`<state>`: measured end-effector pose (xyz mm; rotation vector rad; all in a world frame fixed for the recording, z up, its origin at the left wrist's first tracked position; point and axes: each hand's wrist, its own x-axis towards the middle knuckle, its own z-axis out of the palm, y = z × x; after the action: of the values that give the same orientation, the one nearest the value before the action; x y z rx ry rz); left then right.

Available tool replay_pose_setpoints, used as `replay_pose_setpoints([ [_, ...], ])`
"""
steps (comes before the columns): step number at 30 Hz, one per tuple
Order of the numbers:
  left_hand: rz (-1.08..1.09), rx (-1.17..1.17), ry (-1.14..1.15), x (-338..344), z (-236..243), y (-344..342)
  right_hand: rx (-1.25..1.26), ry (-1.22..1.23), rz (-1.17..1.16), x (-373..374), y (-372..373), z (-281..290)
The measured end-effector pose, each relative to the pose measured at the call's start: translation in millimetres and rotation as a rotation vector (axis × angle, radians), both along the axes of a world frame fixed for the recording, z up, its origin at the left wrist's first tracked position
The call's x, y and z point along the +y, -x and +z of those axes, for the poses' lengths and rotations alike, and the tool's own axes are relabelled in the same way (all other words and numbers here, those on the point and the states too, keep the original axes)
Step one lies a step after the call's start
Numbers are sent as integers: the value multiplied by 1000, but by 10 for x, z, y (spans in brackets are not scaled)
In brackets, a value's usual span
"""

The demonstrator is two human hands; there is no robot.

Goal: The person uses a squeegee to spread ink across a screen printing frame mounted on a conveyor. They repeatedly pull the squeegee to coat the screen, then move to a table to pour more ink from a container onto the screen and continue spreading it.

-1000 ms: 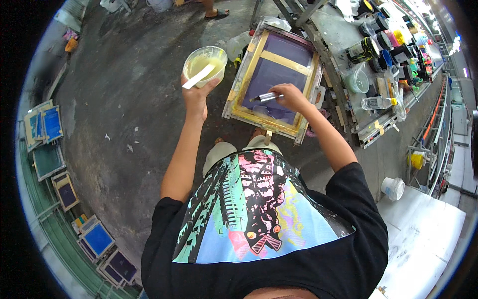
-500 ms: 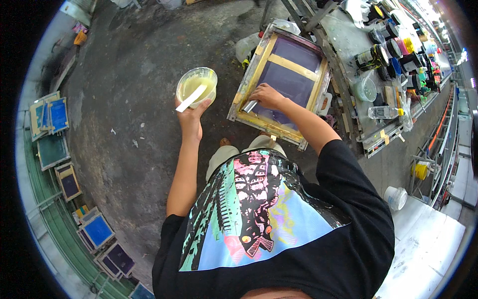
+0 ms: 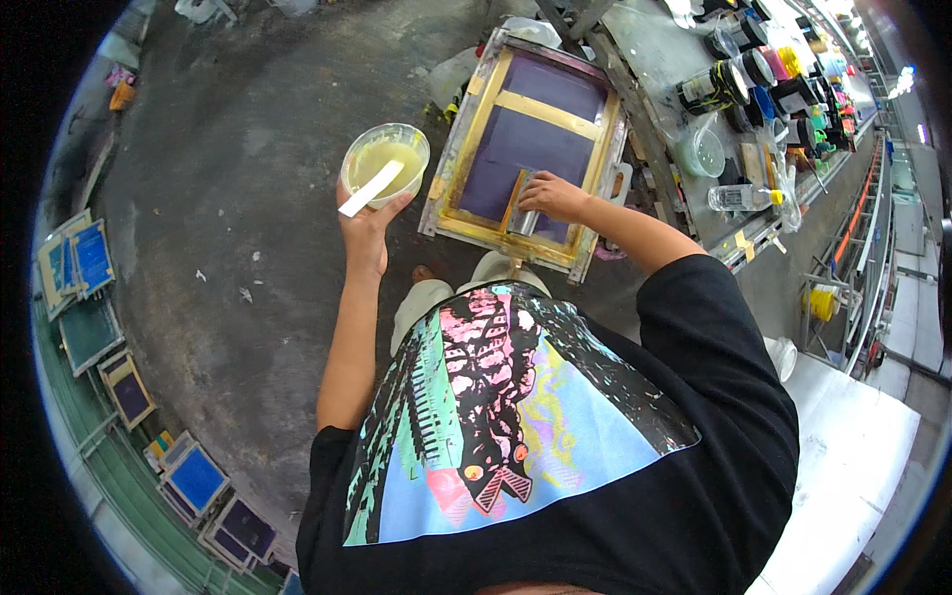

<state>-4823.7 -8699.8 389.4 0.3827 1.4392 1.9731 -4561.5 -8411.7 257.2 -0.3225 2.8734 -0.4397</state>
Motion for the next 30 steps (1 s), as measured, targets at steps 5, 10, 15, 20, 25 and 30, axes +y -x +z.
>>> replay_pose_setpoints([
  [5, -59, -7, 29, 62, -55, -81, 20, -41, -242, -221, -606, 20],
  [10, -113, 25, 105, 56, -111, -97, 23, -101, -466, -574, -913, 127],
  [15, -173, 41, 102, 58, -229, -79, -24, -126, -764, -853, -883, 120],
  [20, -209, -20, 113, 80, -342, -143, 32, 185, -990, -804, -566, -34],
  [25, -234, -11, 150, 72, -445, -230, -242, 291, -956, -528, -193, -126],
  [30, -275, 40, 217, -36, -624, -305, -469, 422, -776, 20, 70, -350],
])
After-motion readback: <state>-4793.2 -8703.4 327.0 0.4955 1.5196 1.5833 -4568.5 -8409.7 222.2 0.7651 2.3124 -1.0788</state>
